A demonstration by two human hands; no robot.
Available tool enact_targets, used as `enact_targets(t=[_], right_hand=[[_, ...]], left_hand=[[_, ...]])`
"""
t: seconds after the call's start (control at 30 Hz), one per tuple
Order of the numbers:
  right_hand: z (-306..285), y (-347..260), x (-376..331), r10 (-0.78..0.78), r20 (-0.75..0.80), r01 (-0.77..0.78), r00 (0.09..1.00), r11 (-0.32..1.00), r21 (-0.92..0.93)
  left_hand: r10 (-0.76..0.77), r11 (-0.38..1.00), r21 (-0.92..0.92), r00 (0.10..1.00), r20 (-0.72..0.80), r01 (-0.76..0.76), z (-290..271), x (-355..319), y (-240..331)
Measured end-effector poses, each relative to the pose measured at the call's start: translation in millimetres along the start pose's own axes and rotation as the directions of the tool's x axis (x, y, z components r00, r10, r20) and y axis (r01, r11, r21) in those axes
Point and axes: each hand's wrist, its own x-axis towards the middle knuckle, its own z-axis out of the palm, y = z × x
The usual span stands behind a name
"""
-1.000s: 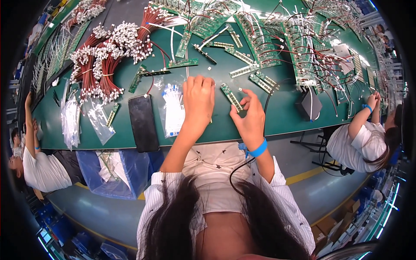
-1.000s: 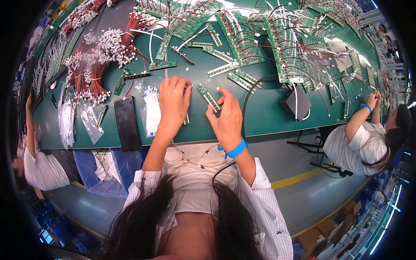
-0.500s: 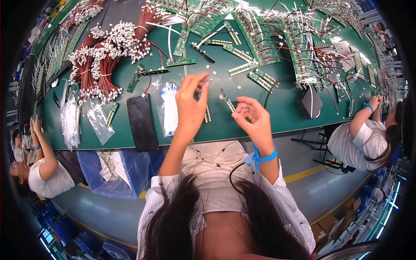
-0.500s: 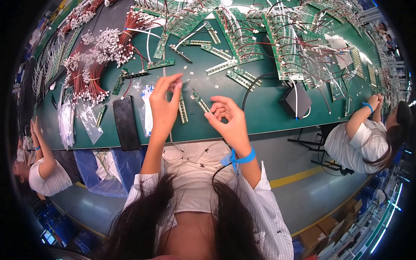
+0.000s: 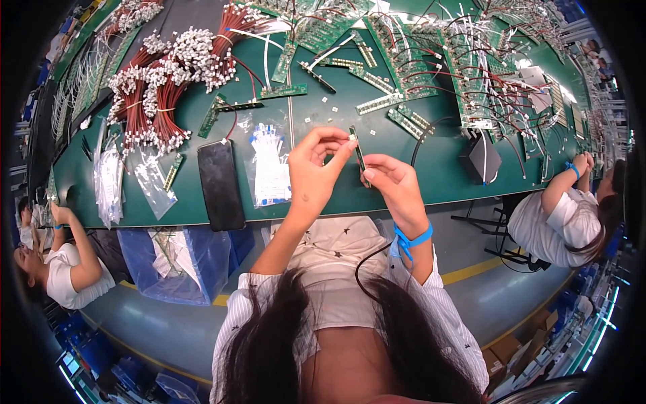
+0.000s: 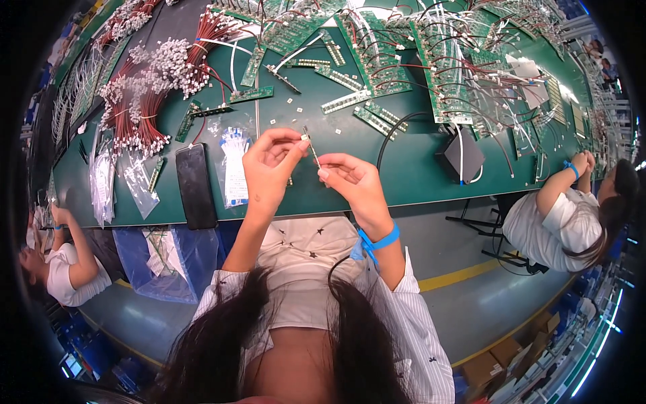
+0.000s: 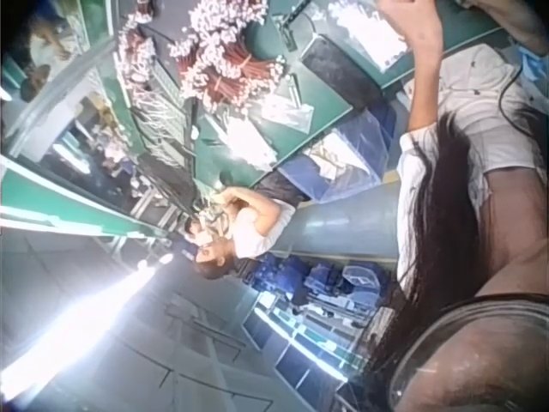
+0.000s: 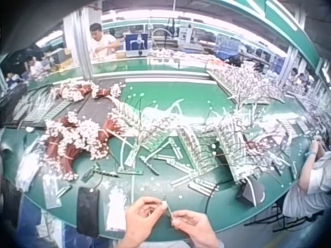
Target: The person connects wires and ribbon cables to circuit boards, presses the components into place, and sorts small connectors on the workbench.
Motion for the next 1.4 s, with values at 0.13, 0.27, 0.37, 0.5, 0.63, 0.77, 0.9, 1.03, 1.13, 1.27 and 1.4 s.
enact_targets(t=[0.13,0.27,0.37,0.5,0.63,0.77,0.9,1.03,1.13,1.27,1.4], right_hand=[[6.3,-0.5,-1.3,-0.021,-0.022,0.021,1.000,1.000,-0.015],[6.8,-0.6,-3.7,0.063,0.052,-0.070,0.997,0.987,0.144],[11.0,-4.7,-1.9,0.096,0.111,-0.114,0.989,0.979,0.170],[12.3,12.9,0.8,-0.046,-0.039,0.045,0.998,0.998,-0.048],[18.2,7.4,1.0,-0.464,-0.079,0.319,0.882,0.712,-0.625],[32.1,-1.9,-3.4,-0.574,-0.158,0.357,0.804,0.677,-0.644],[43.6,4.3,-7.1,-0.554,-0.146,0.389,0.820,0.725,-0.568],[42.0,11.1,-7.8,-0.528,-0.186,0.394,0.829,0.787,-0.475],[46.4,6.7,-11.5,-0.584,-0.173,0.391,0.793,0.706,-0.591],[31.7,-2.6,-11.5,-0.771,-0.104,0.396,0.628,0.432,-0.810],[7.2,-11.4,23.3,-0.761,-0.053,0.289,0.646,0.309,-0.906]], left_hand=[[0.030,0.999,0.015,1.000,0.000,-0.030,2.3,-2.2,2.8],[0.143,0.989,-0.009,0.987,-0.066,-0.144,3.7,-1.9,-3.7],[-0.241,0.959,-0.097,0.946,0.215,0.267,-8.4,-7.7,2.6],[-0.219,0.961,-0.120,0.950,0.221,0.250,-5.6,-16.7,-3.4],[-0.052,0.997,0.055,0.995,0.081,0.047,-2.3,-24.8,-6.8],[0.319,0.735,0.615,0.946,0.059,-0.286,-2.2,-37.7,-14.6],[0.487,0.567,0.698,0.861,0.144,-0.437,-0.4,-46.3,-22.3],[0.503,0.492,0.746,0.846,0.177,-0.448,-3.1,-47.6,-19.8],[0.547,0.482,0.751,0.825,0.144,-0.451,-4.0,-46.5,-20.9],[0.415,0.706,0.685,0.889,-0.195,-0.179,-13.6,-31.2,-5.0],[0.283,0.647,0.688,0.941,0.184,-0.329,-3.5,-27.3,-0.6]])
